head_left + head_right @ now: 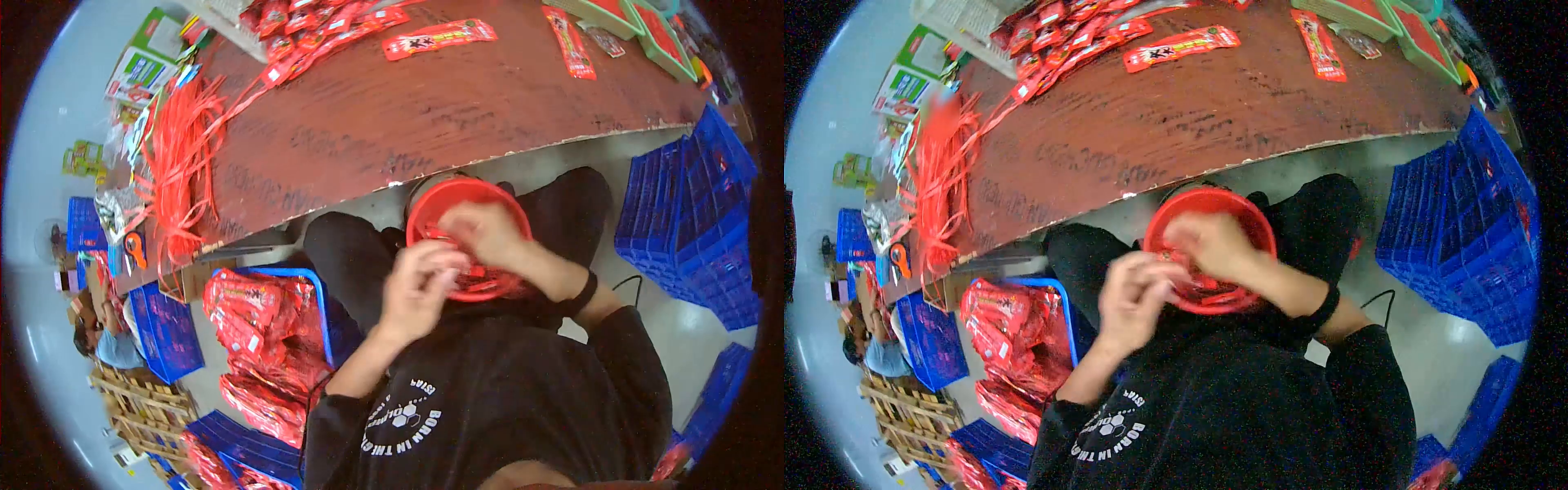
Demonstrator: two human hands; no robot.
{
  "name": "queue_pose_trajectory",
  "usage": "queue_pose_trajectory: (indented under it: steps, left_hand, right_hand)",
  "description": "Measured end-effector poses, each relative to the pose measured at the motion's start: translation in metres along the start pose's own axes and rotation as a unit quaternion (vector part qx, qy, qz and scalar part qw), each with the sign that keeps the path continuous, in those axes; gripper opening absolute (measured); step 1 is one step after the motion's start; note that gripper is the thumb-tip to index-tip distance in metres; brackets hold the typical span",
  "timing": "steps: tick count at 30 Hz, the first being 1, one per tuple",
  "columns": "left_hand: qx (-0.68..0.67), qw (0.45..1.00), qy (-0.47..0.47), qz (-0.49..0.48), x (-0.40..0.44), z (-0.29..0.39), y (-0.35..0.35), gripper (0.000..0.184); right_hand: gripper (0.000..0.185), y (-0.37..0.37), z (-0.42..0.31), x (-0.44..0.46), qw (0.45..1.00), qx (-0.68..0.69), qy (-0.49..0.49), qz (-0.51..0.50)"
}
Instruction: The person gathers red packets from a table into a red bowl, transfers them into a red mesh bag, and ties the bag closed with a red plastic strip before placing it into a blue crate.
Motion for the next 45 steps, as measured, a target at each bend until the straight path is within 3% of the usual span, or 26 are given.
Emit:
queue_pose_trajectory:
  steps: [2, 3, 6, 7, 11, 15, 16, 17, 18, 19, 21, 22, 25, 28, 32, 33, 35, 36, 37, 38, 39, 41, 42, 43, 44, 45]
  left_hand:
    - [0.11, 0.987, -0.078, 0.091, -0.018, -0.024, 0.06, 0.044]
    - [0.323, 0.943, 0.011, 0.073, -0.025, -0.051, 0.075, 0.069]
    - [0.392, 0.919, 0.009, 0.042, -0.028, -0.052, 0.041, 0.107]
    - [0.307, 0.95, 0.019, 0.049, -0.017, -0.05, 0.03, 0.113]
    - [0.011, 0.998, -0.056, -0.017, 0.012, -0.079, -0.01, 0.065]
    - [-0.07, 0.947, -0.309, 0.058, 0.001, 0.011, 0.028, 0.026]
    - [-0.299, 0.92, -0.253, -0.001, 0.008, 0.017, 0.045, 0.025]
    - [-0.014, 0.928, -0.29, 0.233, -0.012, 0.052, 0.081, 0.024]
    - [-0.23, 0.916, -0.249, 0.212, -0.025, 0.067, 0.099, 0.025]
    - [-0.242, 0.891, -0.304, 0.234, -0.048, 0.102, 0.113, 0.027]
    - [-0.089, 0.803, -0.502, 0.308, -0.146, 0.201, 0.13, 0.031]
    - [-0.087, 0.801, -0.505, 0.31, -0.179, 0.207, 0.143, 0.031]
    - [0.227, 0.723, -0.54, 0.366, -0.256, 0.22, 0.137, 0.058]
    - [0.241, 0.687, -0.368, 0.578, -0.301, 0.171, 0.199, 0.06]
    - [0.238, 0.663, -0.136, 0.697, -0.362, 0.07, 0.315, 0.053]
    - [0.243, 0.637, -0.038, 0.731, -0.376, 0.035, 0.334, 0.05]
    - [0.503, 0.511, -0.013, 0.697, -0.381, -0.003, 0.322, 0.049]
    - [0.293, 0.589, 0.046, 0.752, -0.392, -0.034, 0.324, 0.051]
    - [0.382, 0.52, 0.126, 0.754, -0.44, -0.102, 0.345, 0.054]
    - [0.273, 0.544, 0.24, 0.756, -0.432, -0.097, 0.329, 0.057]
    - [0.231, 0.559, 0.212, 0.768, -0.448, -0.128, 0.336, 0.058]
    - [0.382, 0.525, 0.215, 0.729, -0.461, -0.131, 0.333, 0.057]
    - [0.56, 0.465, 0.255, 0.636, -0.45, -0.106, 0.326, 0.056]
    - [0.509, 0.503, 0.257, 0.649, -0.454, -0.08, 0.322, 0.065]
    - [0.249, 0.664, 0.24, 0.663, -0.428, -0.043, 0.312, 0.077]
    - [0.093, 0.742, 0.211, 0.63, -0.4, -0.009, 0.295, 0.085]
  right_hand:
    - [0.012, 0.044, -0.026, 0.009, 0.996, 0.05, 0.012, 0.073]
    - [0.011, 0.041, -0.048, 0.006, 0.996, -0.011, 0.078, 0.051]
    - [0.01, 0.029, -0.102, 0.0, 0.975, -0.108, 0.192, 0.034]
    - [0.01, 0.022, -0.117, -0.003, 0.968, -0.101, 0.225, 0.038]
    - [0.011, -0.039, -0.176, -0.048, 0.892, -0.103, 0.44, -0.016]
    - [0.017, -0.043, -0.218, -0.064, 0.819, -0.293, 0.491, -0.049]
    - [0.027, -0.036, -0.221, -0.048, 0.872, -0.22, 0.421, -0.119]
    - [0.061, -0.02, -0.234, -0.037, 0.899, -0.155, 0.407, -0.048]
    - [0.099, -0.013, -0.225, -0.026, 0.933, -0.091, 0.348, 0.01]
    - [0.115, -0.024, -0.232, -0.015, 0.911, -0.175, 0.373, 0.008]
    - [0.107, -0.094, -0.266, -0.009, 0.882, -0.139, 0.442, -0.083]
    - [0.099, -0.116, -0.285, -0.008, 0.858, -0.096, 0.496, -0.091]
    - [0.072, -0.189, -0.342, -0.02, 0.748, 0.03, 0.654, -0.104]
    - [0.065, -0.252, -0.352, -0.036, 0.745, 0.035, 0.644, -0.17]
    - [0.042, -0.308, -0.285, 0.023, 0.802, -0.083, 0.535, -0.251]
    - [0.041, -0.309, -0.267, 0.054, 0.839, -0.136, 0.463, -0.252]
    - [0.038, -0.307, -0.222, 0.121, 0.898, -0.173, 0.316, -0.253]
    - [0.037, -0.309, -0.196, 0.156, 0.923, -0.158, 0.243, -0.252]
    - [0.037, -0.308, -0.18, 0.187, 0.938, -0.168, 0.211, -0.218]
    - [0.037, -0.307, -0.167, 0.215, 0.95, -0.175, 0.181, -0.184]
    - [0.038, -0.312, -0.162, 0.239, 0.947, -0.206, 0.194, -0.155]
    - [0.039, -0.335, -0.171, 0.274, 0.918, -0.258, 0.286, -0.099]
    - [0.039, -0.35, -0.177, 0.278, 0.892, -0.273, 0.354, -0.066]
    - [0.036, -0.365, -0.188, 0.275, 0.871, -0.295, 0.385, -0.077]
    - [0.034, -0.373, -0.199, 0.276, 0.849, -0.321, 0.413, -0.079]
    - [0.033, -0.386, -0.199, 0.283, 0.828, -0.342, 0.43, -0.111]
Point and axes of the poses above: each hand's wrist, its own x-axis towards the middle knuckle, its own y-axis out of the back of the hand, z = x × y, the point moved 8 cm from there along x, towards the middle knuckle, and after that the axes turned 7 degrees about -x, right-handed, at the moved point
